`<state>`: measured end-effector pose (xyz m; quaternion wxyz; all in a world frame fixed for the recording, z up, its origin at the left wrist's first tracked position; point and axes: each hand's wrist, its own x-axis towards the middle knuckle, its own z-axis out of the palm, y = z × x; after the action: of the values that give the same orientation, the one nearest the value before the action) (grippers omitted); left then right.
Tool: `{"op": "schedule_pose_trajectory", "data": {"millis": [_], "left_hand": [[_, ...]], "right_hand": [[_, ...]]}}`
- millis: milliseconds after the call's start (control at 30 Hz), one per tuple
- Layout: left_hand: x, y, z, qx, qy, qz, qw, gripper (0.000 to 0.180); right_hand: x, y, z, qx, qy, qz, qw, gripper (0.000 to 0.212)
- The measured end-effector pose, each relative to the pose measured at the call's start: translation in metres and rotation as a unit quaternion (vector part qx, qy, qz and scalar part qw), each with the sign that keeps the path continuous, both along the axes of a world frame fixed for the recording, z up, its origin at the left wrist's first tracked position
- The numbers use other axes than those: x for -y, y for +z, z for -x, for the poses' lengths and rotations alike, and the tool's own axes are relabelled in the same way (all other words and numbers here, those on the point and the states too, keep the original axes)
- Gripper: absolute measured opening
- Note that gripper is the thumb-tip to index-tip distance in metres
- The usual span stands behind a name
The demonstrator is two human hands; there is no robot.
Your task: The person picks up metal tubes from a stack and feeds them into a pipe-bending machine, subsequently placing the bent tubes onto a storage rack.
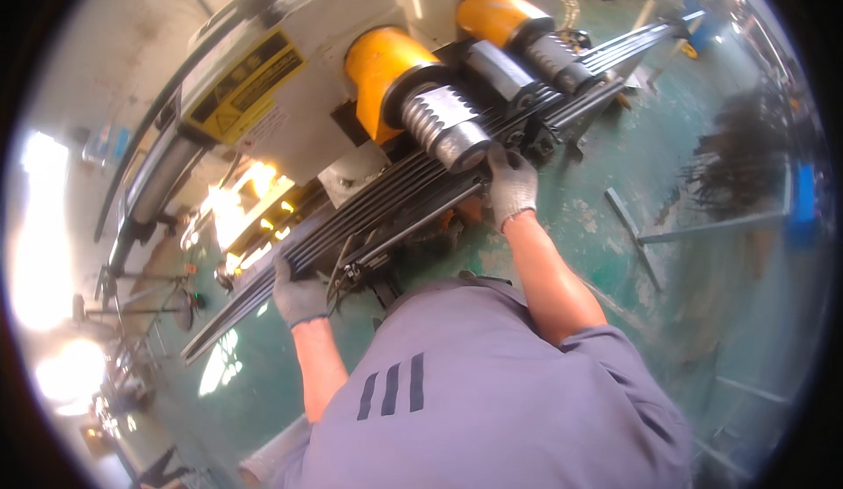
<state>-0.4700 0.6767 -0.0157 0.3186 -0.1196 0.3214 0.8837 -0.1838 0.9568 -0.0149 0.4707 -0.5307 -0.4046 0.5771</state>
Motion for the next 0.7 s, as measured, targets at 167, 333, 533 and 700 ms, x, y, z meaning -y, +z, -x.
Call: {"op": "schedule_pose_trajectory", "data": {"millis": [167,333,533,700], "left_hand": [[-0.031,0.005,-0.029,-0.007,-0.04,-0.05,0.998,0.029],[-0.026,0.021,-0.037,0.001,-0.082,-0.077,0.994,0.031],[0.061,0.018,0.02,-0.003,0.069,-0.092,0.993,0.041],[0.21,-0.008,0.136,-0.028,0.219,-0.03,0.975,0.043]], "right_hand": [[-0.009,-0.036,-0.02,0.022,-0.003,-0.004,1.0,0.044],[-0.003,-0.061,-0.033,0.077,0.023,0.034,0.996,0.044],[0.016,-0.144,-0.082,0.019,0.08,0.162,0.983,0.019],[0.047,-0.182,-0.113,0.15,0.06,0.209,0.964,0.028]]}}
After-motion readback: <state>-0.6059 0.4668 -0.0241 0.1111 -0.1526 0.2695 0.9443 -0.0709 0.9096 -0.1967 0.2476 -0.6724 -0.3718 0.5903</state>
